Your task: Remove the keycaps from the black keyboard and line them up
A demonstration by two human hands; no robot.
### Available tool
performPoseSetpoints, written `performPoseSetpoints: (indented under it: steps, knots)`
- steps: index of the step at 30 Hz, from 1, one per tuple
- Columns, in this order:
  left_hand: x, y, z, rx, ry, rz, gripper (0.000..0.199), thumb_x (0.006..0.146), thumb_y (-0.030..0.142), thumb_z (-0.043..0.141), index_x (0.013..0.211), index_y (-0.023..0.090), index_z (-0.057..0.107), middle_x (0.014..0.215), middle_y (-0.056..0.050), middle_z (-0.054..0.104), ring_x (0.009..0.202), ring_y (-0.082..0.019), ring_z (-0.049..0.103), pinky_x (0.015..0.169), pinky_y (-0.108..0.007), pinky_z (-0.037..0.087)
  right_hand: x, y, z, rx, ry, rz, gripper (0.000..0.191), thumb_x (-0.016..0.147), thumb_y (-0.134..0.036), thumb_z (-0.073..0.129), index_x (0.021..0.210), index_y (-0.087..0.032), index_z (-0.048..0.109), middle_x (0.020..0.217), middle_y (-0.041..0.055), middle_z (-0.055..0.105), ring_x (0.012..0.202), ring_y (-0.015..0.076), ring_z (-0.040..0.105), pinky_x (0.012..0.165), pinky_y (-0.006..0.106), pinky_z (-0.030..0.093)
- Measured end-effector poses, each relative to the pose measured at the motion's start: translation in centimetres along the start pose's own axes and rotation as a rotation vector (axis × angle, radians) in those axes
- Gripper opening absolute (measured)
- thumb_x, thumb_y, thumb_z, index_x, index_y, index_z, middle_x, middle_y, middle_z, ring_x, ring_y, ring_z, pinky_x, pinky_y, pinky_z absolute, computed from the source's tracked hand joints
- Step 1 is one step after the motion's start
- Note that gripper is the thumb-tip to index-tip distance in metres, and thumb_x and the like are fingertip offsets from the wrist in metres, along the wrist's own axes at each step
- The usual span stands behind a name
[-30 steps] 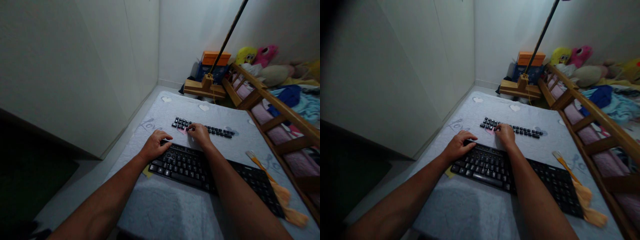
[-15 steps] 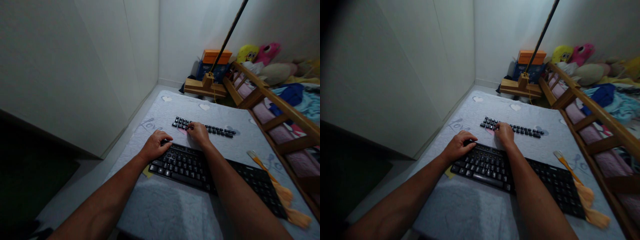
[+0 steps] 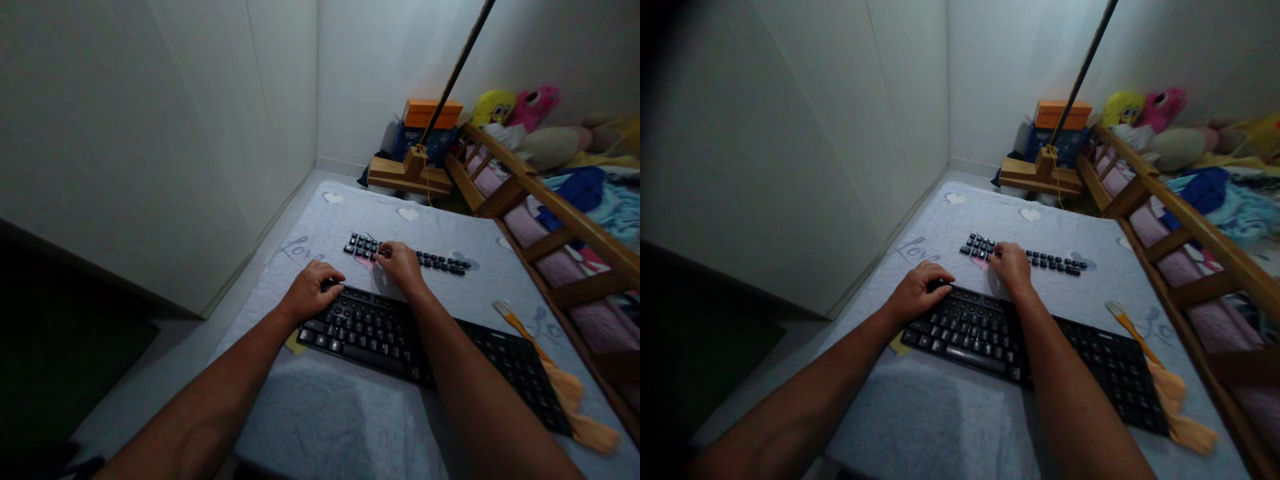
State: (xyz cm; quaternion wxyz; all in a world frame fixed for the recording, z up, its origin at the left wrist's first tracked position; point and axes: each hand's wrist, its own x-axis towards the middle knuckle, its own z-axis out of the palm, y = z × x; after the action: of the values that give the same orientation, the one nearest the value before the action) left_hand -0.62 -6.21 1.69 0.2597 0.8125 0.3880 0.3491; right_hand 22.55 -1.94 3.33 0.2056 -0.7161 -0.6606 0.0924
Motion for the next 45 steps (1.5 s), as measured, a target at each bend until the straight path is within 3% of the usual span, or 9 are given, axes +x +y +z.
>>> performPoseSetpoints:
  steps: [3, 8, 10, 13, 18, 24, 32, 40, 45]
  knots:
    - [0.0, 0.0, 0.0, 0.0, -0.001, -0.001, 0.012, 0.08, 0.021, 0.062, 0.09, 0.019, 0.069, 0.087, -0.003, 0.069, 0.089, -0.02, 0.058, 0.085, -0.039, 0.045, -0.8, -0.4, -1.6, 0.131, 0.068, -0.02, 0.029, 0.083, -0.029, 0.044, 0.081, -0.017, 0.07, 0.078, 0.0057, 0.068, 0.077, 0.0184, 0.06, 0.073, 0.028, 0.043]
    - [0.0, 0.0, 0.1, -0.008, -0.011, 0.011, 0.013, 0.08, 0.02, 0.063, 0.091, 0.019, 0.069, 0.088, -0.003, 0.069, 0.09, -0.02, 0.057, 0.087, -0.04, 0.045, -4.4, -1.4, -4.4, 0.609, 0.125, -0.042, 0.031, 0.082, -0.029, 0.036, 0.073, -0.018, 0.064, 0.072, 0.0033, 0.061, 0.071, 0.0177, 0.054, 0.066, 0.028, 0.042]
    - [0.0, 0.0, 0.1, -0.005, -0.018, 0.012, 0.014, 0.08, 0.02, 0.063, 0.092, 0.019, 0.069, 0.089, -0.003, 0.069, 0.091, -0.02, 0.057, 0.088, -0.04, 0.044, -6.6, -1.9, -5.2, 0.621, 0.096, -0.063, 0.032, 0.085, -0.03, 0.034, 0.073, -0.018, 0.062, 0.07, 0.0021, 0.057, 0.069, 0.0165, 0.052, 0.063, 0.027, 0.04]
    - [-0.1, 0.1, 0.1, -0.004, -0.024, 0.009, 0.014, 0.079, 0.02, 0.063, 0.092, 0.019, 0.069, 0.09, -0.004, 0.07, 0.092, -0.021, 0.057, 0.088, -0.041, 0.044, -9.8, -2.6, -5.7, 0.635, -0.061, 0.007, 0.028, 0.09, -0.034, 0.038, 0.084, -0.019, 0.062, 0.059, -0.003, 0.049, 0.056, 0.014, 0.047, 0.055, 0.025, 0.036]
    - [-0.1, 0.5, 0.0, -0.004, -0.027, 0.01, 0.015, 0.079, 0.02, 0.062, 0.092, 0.019, 0.069, 0.091, -0.004, 0.07, 0.092, -0.021, 0.057, 0.088, -0.042, 0.045, -13.0, -3.2, -4.9, 0.582, -0.131, -0.114, 0.018, 0.089, -0.032, 0.049, 0.083, -0.02, 0.062, 0.079, 0.0008, 0.063, 0.075, 0.0162, 0.058, 0.069, 0.026, 0.042]
    - [-0.1, 0.1, 0.2, 0.01, -0.03, 0.01, 0.015, 0.079, 0.019, 0.062, 0.092, 0.019, 0.069, 0.091, -0.004, 0.069, 0.092, -0.021, 0.057, 0.088, -0.041, 0.045, -13.8, -3.3, -3.4, 0.488, -0.081, -0.149, 0.008, 0.085, -0.026, 0.054, 0.084, -0.02, 0.059, 0.076, -0.0001, 0.063, 0.069, 0.0153, 0.058, 0.066, 0.025, 0.043]
    - [-0.1, 0.0, 0.2, 0.002, -0.031, 0.019, 0.015, 0.079, 0.018, 0.062, 0.092, 0.018, 0.069, 0.091, -0.005, 0.069, 0.092, -0.021, 0.057, 0.089, -0.042, 0.046, -14.4, -3.2, -1.7, 0.451, -0.083, -0.326, 0.007, 0.083, -0.014, 0.053, 0.086, -0.02, 0.056, 0.079, 0.0011, 0.06, 0.073, 0.0142, 0.057, 0.069, 0.024, 0.043]
    - [0.0, 0.3, 0.1, 0.0, -0.034, 0.017, 0.015, 0.079, 0.017, 0.062, 0.091, 0.019, 0.069, 0.091, -0.004, 0.07, 0.092, -0.021, 0.058, 0.09, -0.042, 0.046, -14.4, -3.6, -1.6, 0.482, -0.126, -0.359, 0.011, 0.085, -0.012, 0.048, 0.08, -0.02, 0.055, 0.074, 0.0003, 0.056, 0.067, 0.0135, 0.053, 0.064, 0.024, 0.041]
    - [0.0, 0.4, 0.0, 0.0, -0.028, 0.021, 0.015, 0.078, 0.017, 0.061, 0.092, 0.019, 0.069, 0.09, -0.004, 0.069, 0.092, -0.021, 0.057, 0.09, -0.042, 0.046, -14.1, -3.8, -1.5, 0.492, -0.129, -0.293, 0.012, 0.082, -0.012, 0.047, 0.078, -0.02, 0.055, 0.071, -0.0014, 0.055, 0.063, 0.0127, 0.051, 0.06, 0.023, 0.039]
